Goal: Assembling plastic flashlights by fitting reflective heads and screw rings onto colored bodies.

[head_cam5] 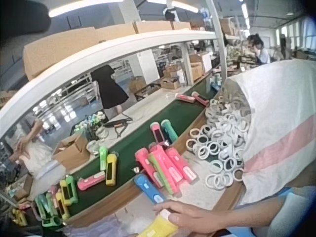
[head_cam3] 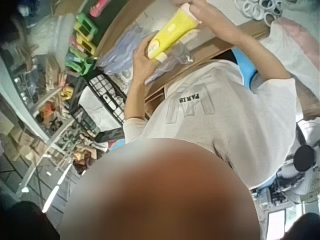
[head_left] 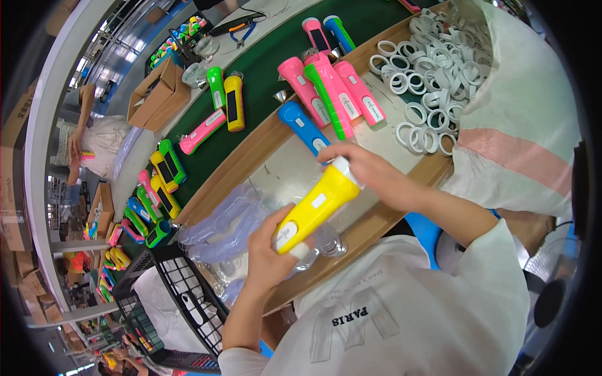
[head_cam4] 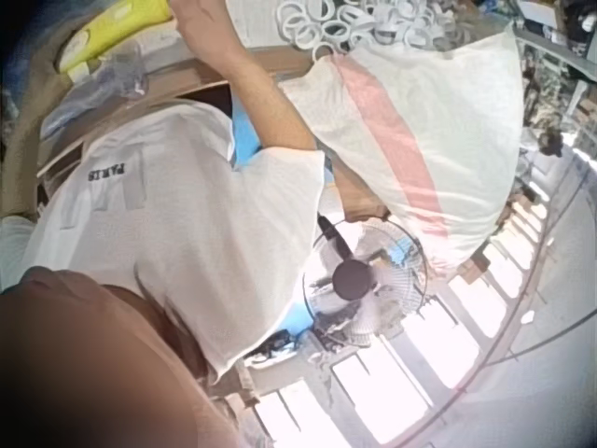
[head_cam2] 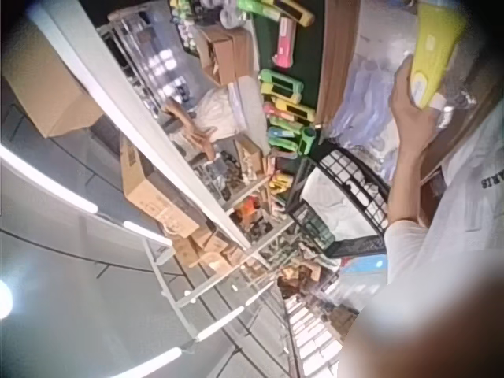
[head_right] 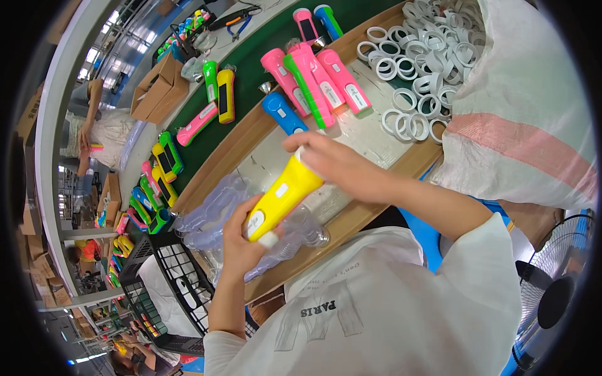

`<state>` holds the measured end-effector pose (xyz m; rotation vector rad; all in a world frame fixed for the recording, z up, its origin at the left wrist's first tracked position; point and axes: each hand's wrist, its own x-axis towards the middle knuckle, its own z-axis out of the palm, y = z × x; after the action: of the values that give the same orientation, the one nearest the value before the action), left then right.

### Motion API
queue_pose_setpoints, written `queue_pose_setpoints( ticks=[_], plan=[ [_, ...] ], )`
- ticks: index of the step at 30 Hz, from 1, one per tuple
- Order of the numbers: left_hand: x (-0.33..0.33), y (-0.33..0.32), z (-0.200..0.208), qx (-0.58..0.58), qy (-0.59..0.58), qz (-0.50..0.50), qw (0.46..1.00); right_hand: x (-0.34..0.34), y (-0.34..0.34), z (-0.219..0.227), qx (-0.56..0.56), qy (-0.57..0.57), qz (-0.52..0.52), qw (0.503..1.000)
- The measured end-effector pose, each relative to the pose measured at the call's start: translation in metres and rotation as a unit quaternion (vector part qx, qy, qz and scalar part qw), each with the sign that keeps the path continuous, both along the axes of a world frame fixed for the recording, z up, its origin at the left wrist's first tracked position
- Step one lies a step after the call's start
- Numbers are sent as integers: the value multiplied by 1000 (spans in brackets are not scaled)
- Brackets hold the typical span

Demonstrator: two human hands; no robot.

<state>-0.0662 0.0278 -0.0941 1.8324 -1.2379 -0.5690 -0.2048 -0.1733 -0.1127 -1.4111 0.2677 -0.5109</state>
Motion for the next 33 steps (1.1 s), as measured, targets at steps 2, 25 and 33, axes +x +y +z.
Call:
queue_pose_setpoints(
  ticks=[2, 25, 33],
  plan=[
    [-7, 6, 7, 44, 120, -38, 991, -16, -1, -5, -275, -21, -21, 961],
    [16, -6, 8, -28, -503, -93, 859, 28, 3, -37, 452, 141, 52, 879],
    [-4, 10, 23, -21, -253, -88, 963, -8, 32, -4, -114, 24, -15, 993]
  ],
)
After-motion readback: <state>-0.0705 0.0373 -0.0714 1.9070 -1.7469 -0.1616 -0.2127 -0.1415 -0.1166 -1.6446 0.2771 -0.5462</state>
